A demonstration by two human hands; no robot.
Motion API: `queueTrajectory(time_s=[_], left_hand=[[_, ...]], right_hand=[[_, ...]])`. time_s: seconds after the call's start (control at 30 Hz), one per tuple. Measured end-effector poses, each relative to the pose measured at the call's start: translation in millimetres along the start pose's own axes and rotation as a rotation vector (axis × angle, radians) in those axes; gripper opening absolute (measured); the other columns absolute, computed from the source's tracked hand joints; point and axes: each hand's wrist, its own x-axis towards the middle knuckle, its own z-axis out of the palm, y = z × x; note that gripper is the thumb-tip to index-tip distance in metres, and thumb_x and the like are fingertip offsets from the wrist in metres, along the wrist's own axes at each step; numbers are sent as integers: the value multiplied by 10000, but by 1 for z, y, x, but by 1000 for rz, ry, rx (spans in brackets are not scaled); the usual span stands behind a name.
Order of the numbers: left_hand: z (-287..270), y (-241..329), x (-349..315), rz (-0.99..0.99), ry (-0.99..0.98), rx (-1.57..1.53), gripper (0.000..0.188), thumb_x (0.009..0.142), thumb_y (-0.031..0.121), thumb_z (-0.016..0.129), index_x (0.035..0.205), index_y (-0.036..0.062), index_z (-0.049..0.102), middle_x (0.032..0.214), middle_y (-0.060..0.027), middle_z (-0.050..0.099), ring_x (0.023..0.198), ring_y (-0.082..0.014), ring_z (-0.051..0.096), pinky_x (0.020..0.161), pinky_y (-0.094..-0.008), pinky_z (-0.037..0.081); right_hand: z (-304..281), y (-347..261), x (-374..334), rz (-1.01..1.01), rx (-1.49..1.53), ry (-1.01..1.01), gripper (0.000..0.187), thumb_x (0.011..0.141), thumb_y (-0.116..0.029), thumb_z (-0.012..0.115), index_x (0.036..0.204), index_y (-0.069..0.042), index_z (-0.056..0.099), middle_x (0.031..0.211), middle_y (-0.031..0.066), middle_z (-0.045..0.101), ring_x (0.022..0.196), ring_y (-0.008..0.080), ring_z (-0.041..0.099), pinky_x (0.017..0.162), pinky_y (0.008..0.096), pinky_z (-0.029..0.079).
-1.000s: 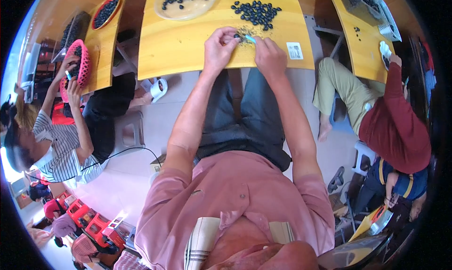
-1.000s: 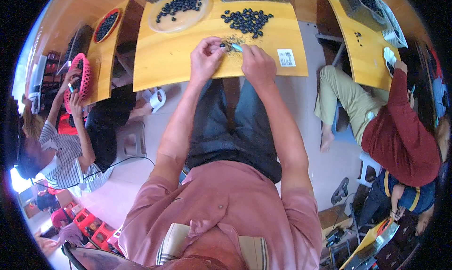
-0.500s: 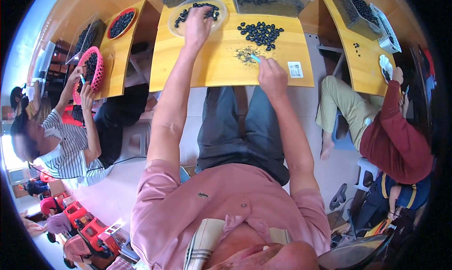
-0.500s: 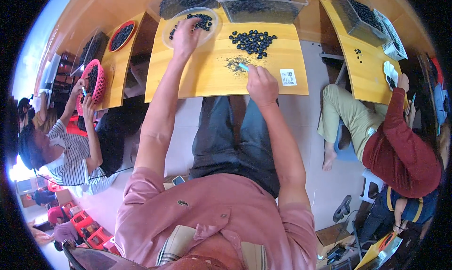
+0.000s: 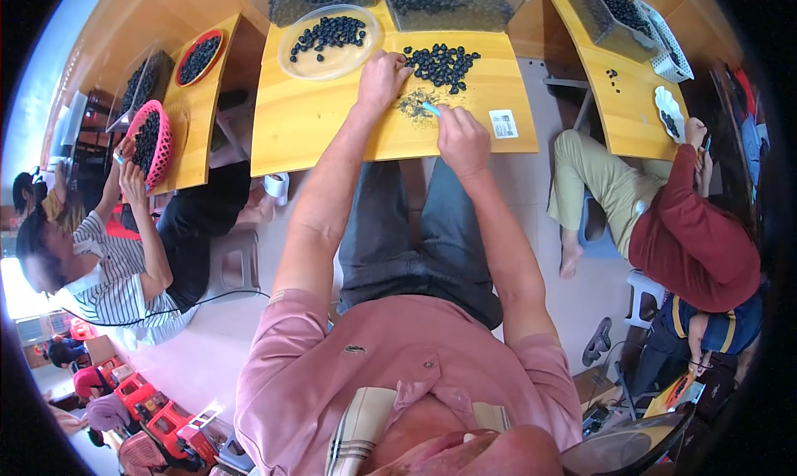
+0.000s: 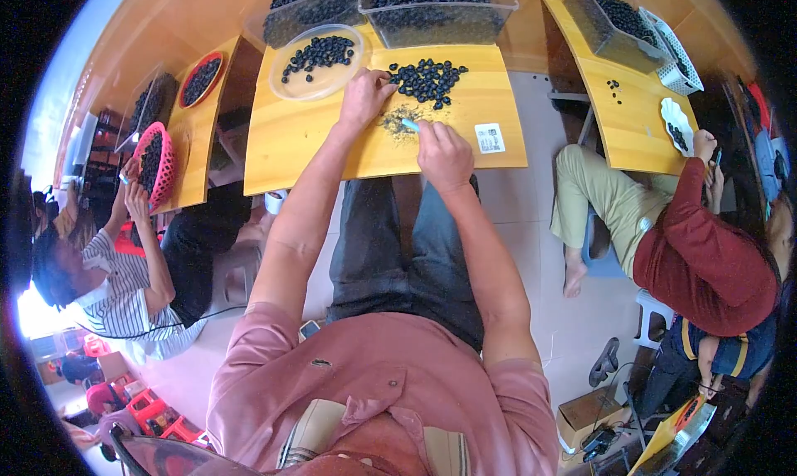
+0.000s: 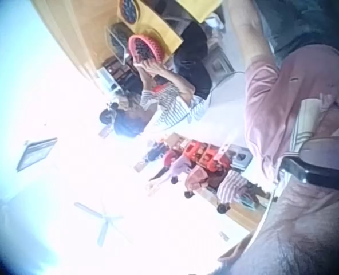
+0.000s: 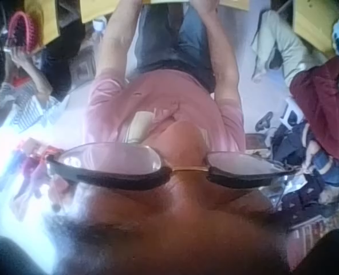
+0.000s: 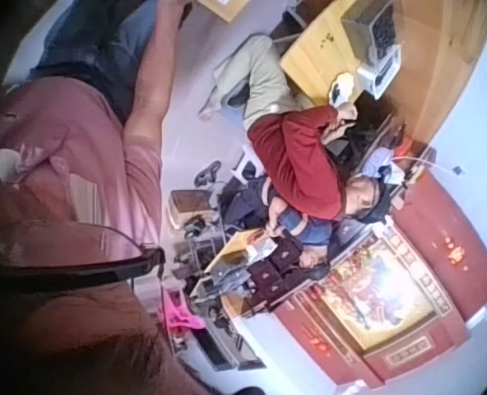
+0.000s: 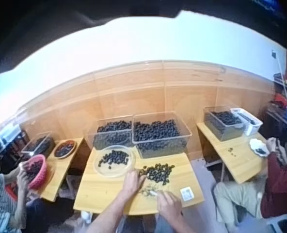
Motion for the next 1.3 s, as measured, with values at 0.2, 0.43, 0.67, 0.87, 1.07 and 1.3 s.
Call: queueTrajectory(time_s=[0.2, 0.43, 0.67, 0.87, 1.07, 1.3], left_hand=[[-7, 9, -4, -56, 21, -27, 236, 829, 189, 808, 984, 14, 771, 940, -215, 705, 860, -373, 705, 821, -448, 560], [-31, 28, -52, -402, 77, -709, 232, 877, 33, 783, 1096, -10, 720, 987, -74, 757, 863, -136, 713, 789, -268, 572], [-20, 37, -99, -499, 127, -951, 223, 873, -29, 755, 1094, -20, 720, 841, 36, 653, 711, -21, 552, 694, -184, 478], [-7, 37, -110, -377, 184, -848, 230, 866, -18, 768, 1094, -17, 743, 852, 4, 651, 693, -51, 550, 681, -204, 485], [-9, 53, -113, -227, 178, -610, 279, 838, -6, 788, 1113, 2, 743, 926, -76, 709, 749, -116, 640, 723, -261, 556], [-10, 53, -112, -215, 165, -599, 315, 835, -13, 783, 1145, 9, 731, 953, -90, 716, 776, -120, 663, 733, -267, 570]], right_hand=[[0, -1, -2, 31, 56, -21, 159, 911, -124, 701, 1065, -96, 729, 829, 69, 635, 751, 266, 666, 639, 413, 534], [0, 1, -1, 19, 37, -11, 164, 886, -116, 691, 1046, -91, 717, 780, 53, 590, 744, 232, 656, 637, 386, 544], [2, -3, 0, 12, -6, -26, 157, 888, -137, 700, 1043, -115, 719, 784, 37, 607, 728, 231, 654, 612, 386, 537], [2, -1, -2, 7, -29, -26, 169, 882, -143, 707, 1050, -120, 718, 784, 32, 614, 722, 228, 653, 598, 387, 532], [2, 1, -4, -43, 43, -4, 170, 870, -137, 718, 1040, -119, 715, 779, 33, 608, 712, 230, 650, 601, 386, 529], [1, 3, -4, -88, 82, -54, 158, 872, -128, 714, 1030, -127, 710, 774, 31, 605, 710, 226, 651, 597, 390, 529]])
